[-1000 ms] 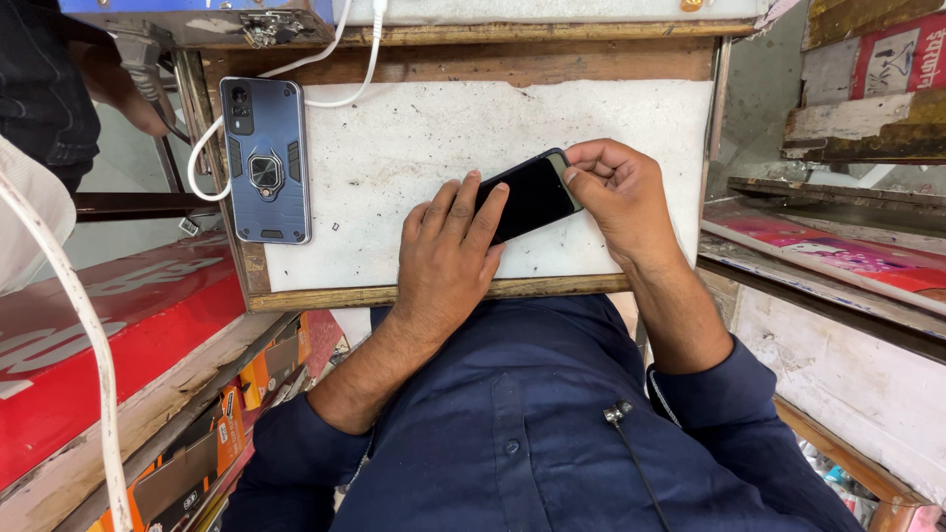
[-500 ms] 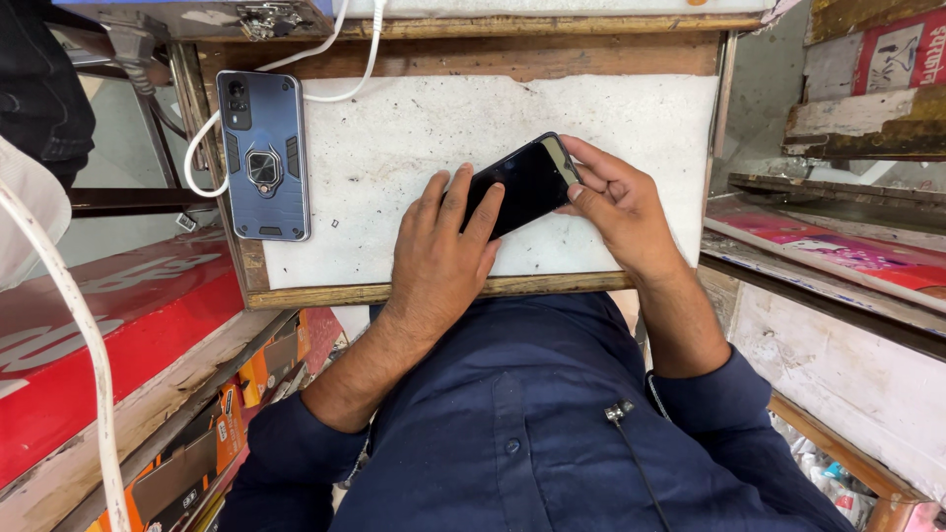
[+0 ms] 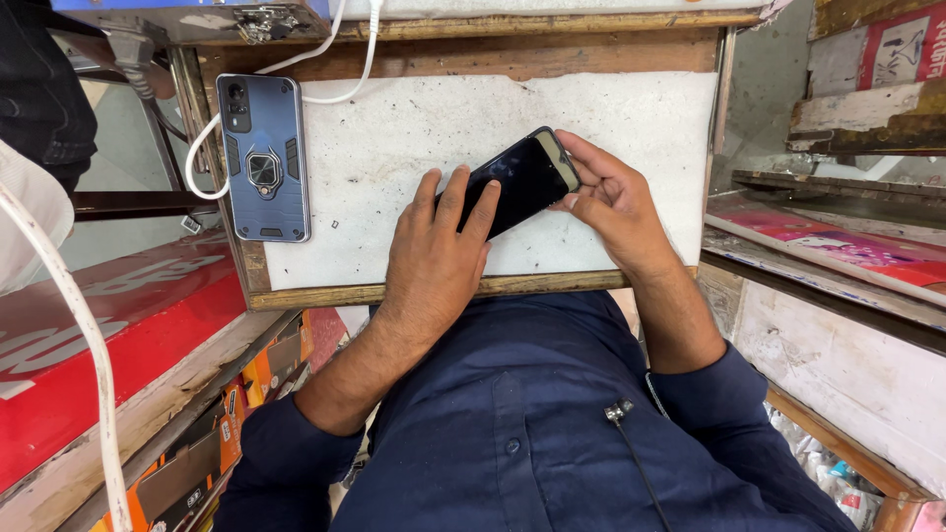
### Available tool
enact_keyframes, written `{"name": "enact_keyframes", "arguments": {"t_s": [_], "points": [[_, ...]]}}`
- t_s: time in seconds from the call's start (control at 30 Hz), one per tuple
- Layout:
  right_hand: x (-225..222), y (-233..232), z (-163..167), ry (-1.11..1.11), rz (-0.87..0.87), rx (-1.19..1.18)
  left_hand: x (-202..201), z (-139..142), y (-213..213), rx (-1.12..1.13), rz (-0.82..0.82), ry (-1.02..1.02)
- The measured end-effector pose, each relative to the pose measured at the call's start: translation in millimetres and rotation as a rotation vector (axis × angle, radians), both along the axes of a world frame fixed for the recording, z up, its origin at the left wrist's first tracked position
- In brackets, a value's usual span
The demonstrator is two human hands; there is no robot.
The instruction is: The person applies adhesive to the edges of a smartphone chassis, then places the back cover onto the phone and presses it into place. They then wrap multiple rubber bands around the phone to hold the back cover while the adhesive sets.
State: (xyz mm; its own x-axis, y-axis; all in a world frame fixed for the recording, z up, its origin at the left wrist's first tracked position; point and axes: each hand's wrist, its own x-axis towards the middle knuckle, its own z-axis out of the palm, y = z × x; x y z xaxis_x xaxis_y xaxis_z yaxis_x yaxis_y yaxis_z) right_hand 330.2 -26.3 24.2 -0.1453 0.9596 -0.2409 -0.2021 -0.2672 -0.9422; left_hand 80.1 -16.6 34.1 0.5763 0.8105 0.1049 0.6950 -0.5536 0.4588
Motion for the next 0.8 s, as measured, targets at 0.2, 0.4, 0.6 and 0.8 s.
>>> {"name": "enact_keyframes", "arguments": {"t_s": [0.2, 0.4, 0.6, 0.8], "points": [[-3, 0, 2, -0.090, -0.003, -0.036, 3, -1, -1, 0.049, 0.016, 0.002], [-8, 0, -2, -0.143, -0.025, 0.018, 3, 0, 0, 0.055, 0.020, 0.093], [-7, -1, -4, -0.141, -0.027, 0.007, -1, 7, 1, 0.017, 0.003, 0.053], [-6, -1, -8, -0.148, -0.028, -0.015, 0, 7, 5, -0.067, -0.039, -0.012]]}}
